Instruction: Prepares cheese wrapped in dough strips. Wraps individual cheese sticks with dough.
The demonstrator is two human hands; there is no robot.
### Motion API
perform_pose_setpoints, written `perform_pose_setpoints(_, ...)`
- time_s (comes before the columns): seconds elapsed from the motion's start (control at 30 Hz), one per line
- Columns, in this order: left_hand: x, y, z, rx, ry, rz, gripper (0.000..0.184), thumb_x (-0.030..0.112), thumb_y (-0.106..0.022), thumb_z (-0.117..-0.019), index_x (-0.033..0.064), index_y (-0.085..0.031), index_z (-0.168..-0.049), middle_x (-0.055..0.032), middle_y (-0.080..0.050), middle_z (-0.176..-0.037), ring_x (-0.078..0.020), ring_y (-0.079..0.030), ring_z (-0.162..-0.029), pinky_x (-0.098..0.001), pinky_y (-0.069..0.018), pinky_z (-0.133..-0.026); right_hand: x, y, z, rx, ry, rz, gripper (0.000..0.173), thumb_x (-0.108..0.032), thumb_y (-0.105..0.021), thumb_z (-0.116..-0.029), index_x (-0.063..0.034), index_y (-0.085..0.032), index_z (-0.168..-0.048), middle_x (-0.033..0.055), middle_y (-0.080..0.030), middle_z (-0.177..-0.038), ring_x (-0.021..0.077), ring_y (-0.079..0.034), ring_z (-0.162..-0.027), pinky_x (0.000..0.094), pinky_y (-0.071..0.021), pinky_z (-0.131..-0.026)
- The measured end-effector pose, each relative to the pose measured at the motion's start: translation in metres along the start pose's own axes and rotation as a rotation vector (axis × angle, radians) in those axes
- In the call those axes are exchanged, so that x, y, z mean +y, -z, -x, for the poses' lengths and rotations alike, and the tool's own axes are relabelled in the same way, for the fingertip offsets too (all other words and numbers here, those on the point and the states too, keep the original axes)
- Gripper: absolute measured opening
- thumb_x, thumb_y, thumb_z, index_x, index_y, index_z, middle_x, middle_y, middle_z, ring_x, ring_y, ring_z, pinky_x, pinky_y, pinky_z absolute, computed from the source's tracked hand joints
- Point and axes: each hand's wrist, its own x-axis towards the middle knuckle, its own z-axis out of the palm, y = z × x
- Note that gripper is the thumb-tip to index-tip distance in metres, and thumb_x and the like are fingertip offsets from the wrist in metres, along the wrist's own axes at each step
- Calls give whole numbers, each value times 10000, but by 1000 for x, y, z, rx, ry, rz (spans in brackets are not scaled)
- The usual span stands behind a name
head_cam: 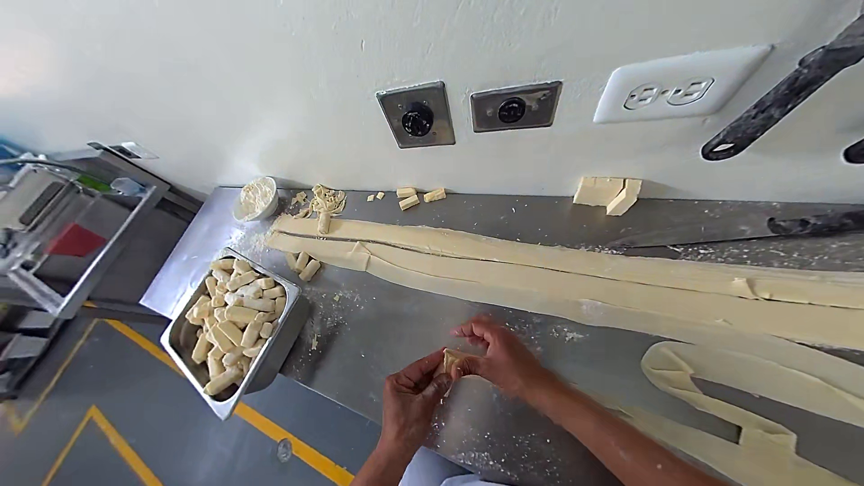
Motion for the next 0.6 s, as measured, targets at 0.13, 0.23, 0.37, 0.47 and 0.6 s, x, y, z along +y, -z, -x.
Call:
perform_pose_setpoints(0.13,-8,24,-11,51,52,-69,278,-102,-674,-853,-108,-706,-1129,-152,-755,-1100,-128,-740,-972,-272,-597,-905,7,9,-28,-428,-204,-68,249,-201,-683,-994,19,-664,-1110,46,-679,-876,84,-630,-714,278,-544,-707)
perform_pose_setpoints(0.23,-33,40,-35,80,-134,-503,237,-60,-680,-867,-90,-738,-1094,-225,-719,-1180,-214,-734,-1060,-313,-582,-938,2,25,-30,-411,-331,-2,229,-213,-619,-1040,6,-662,-988,14,-657,-786,50,-597,-626,233,-514,-633)
perform_pose_setpoints(0.37,-61,55,-56,110,-458,-955,228,-89,-618,-889,-79,-759,-1067,-273,-699,-1199,-431,-689,-1129,-533,-553,-974,1,50,-8,-370,-359,190,263,-245,-644,-1026,9,-691,-975,38,-641,-738,78,-561,-599,278,-485,-626)
perform_pose_setpoints(0.47,-70,51,-45,31,-550,-996,253,-33,-611,-907,-98,-738,-1116,-270,-700,-1203,-461,-670,-1149,-547,-539,-995,-1,55,18,-395,-354,306,341,-312,-657,-1016,24,-705,-992,126,-623,-794,212,-561,-706,428,-461,-693)
perform_pose_setpoints(0.6,-69,57,-57,156,-453,-812,301,6,-669,-900,-132,-694,-1166,-241,-744,-1090,-342,-750,-1007,-457,-589,-932,-4,47,44,-430,-369,301,357,-330,-637,-1029,17,-710,-981,136,-618,-802,236,-565,-737,441,-449,-699)
